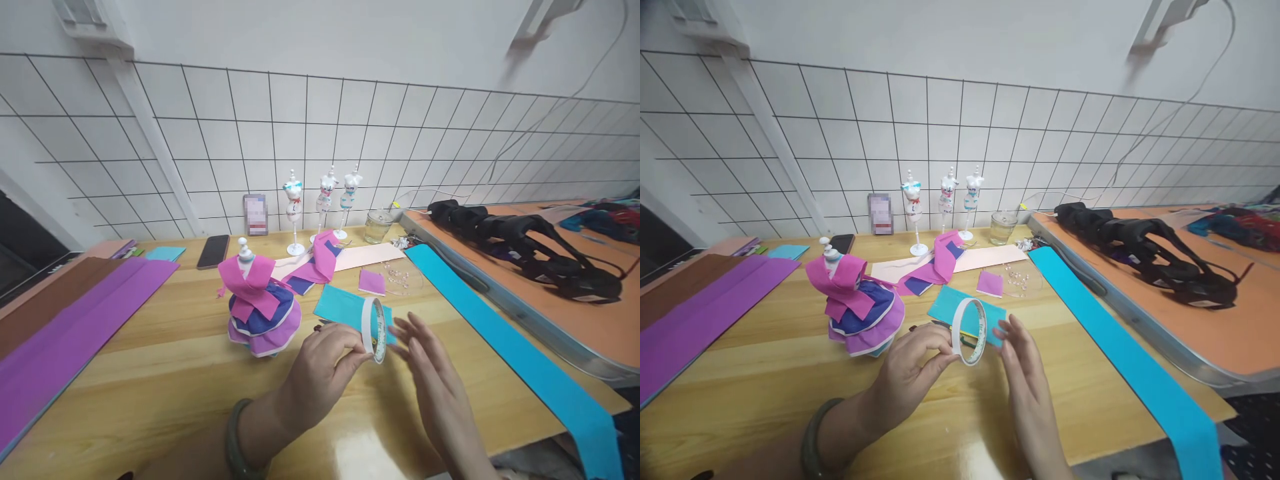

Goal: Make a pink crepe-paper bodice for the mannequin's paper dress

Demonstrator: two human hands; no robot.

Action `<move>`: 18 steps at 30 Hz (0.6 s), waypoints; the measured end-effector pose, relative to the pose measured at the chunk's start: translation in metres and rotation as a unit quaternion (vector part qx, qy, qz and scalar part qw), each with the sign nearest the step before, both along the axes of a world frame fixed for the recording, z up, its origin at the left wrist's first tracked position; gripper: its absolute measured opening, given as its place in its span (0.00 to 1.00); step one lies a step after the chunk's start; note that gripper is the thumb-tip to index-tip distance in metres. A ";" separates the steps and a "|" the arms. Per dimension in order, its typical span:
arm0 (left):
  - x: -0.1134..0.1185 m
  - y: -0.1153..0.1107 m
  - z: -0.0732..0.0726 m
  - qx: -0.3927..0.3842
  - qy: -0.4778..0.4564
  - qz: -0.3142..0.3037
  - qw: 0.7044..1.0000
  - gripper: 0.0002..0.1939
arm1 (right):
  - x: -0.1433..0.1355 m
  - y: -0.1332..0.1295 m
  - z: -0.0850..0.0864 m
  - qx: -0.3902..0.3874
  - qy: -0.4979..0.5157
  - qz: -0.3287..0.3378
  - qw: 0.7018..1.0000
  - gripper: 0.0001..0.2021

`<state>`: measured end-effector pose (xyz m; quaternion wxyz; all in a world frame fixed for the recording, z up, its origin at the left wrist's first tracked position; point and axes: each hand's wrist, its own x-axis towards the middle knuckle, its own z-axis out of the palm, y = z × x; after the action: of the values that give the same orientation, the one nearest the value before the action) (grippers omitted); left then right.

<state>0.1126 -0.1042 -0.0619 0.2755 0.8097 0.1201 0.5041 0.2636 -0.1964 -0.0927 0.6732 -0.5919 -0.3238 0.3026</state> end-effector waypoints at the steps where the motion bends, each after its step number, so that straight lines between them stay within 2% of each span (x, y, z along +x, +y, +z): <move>1: 0.000 -0.001 0.001 -0.002 0.000 0.005 1.000 0.06 | -0.001 -0.003 -0.001 0.020 -0.135 -0.021 0.990 0.22; 3: -0.001 -0.004 0.002 -0.001 0.006 0.010 1.000 0.06 | -0.004 -0.007 -0.001 0.068 -0.364 -0.004 0.929 0.21; 4: -0.001 -0.005 0.002 0.003 0.010 0.012 1.000 0.06 | -0.005 -0.008 0.001 0.091 -0.441 0.021 0.893 0.20; 6: -0.002 -0.008 0.002 0.028 0.023 0.021 0.999 0.07 | -0.006 -0.006 0.004 0.120 -0.528 0.065 0.838 0.17; 8: -0.006 -0.008 0.003 0.091 0.047 0.034 0.994 0.07 | -0.004 -0.003 0.007 0.139 -0.566 0.082 0.808 0.13; 12: -0.016 -0.005 0.011 0.249 0.118 0.038 0.960 0.08 | 0.000 -0.001 0.015 0.171 -0.604 0.071 0.775 0.12; 18: -0.027 -0.007 0.031 0.305 0.126 0.055 0.942 0.10 | -0.007 -0.006 0.038 0.174 -0.590 0.066 0.786 0.18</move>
<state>0.0855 -0.1112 -0.0310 -0.0307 0.9041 0.0386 0.4245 0.2568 -0.2022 -0.0551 0.4212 -0.5050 -0.7433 -0.1228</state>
